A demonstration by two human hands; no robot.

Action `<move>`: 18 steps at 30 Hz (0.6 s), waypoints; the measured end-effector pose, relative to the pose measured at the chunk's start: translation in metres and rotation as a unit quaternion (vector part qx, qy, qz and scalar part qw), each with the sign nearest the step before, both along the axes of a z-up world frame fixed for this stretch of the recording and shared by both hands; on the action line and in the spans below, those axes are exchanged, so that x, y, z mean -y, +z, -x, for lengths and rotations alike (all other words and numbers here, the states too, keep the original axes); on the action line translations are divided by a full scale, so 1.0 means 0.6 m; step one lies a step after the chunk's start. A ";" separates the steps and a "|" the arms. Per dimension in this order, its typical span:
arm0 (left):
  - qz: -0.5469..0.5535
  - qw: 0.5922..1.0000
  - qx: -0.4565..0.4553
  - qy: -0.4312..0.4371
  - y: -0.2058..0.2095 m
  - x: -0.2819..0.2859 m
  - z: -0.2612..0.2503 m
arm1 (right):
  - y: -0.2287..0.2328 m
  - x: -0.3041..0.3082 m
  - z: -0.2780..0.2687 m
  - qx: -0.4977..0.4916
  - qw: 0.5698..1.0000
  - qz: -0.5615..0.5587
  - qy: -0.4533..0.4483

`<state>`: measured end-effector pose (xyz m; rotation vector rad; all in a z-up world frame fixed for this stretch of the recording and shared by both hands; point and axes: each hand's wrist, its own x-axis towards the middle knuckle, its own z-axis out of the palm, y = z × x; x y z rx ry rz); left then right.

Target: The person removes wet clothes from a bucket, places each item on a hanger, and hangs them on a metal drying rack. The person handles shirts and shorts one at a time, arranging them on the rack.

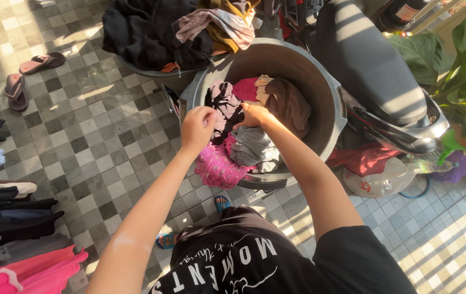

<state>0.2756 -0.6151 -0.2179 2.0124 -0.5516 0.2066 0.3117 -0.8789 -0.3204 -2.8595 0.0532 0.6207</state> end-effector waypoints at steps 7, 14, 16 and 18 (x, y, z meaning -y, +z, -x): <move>-0.289 0.915 0.004 -0.282 -0.067 0.115 0.013 | -0.002 0.109 0.066 0.020 0.991 -0.098 0.084; 0.055 0.970 -0.124 -0.204 -0.093 0.147 -0.066 | 0.009 0.203 0.094 0.221 0.974 -0.039 -0.026; 0.135 0.976 -0.094 -0.145 -0.050 0.132 -0.117 | -0.004 0.225 0.090 0.250 0.952 0.074 -0.162; 0.141 0.981 -0.090 -0.100 0.000 0.114 -0.145 | -0.015 0.244 0.081 0.094 0.972 0.078 -0.199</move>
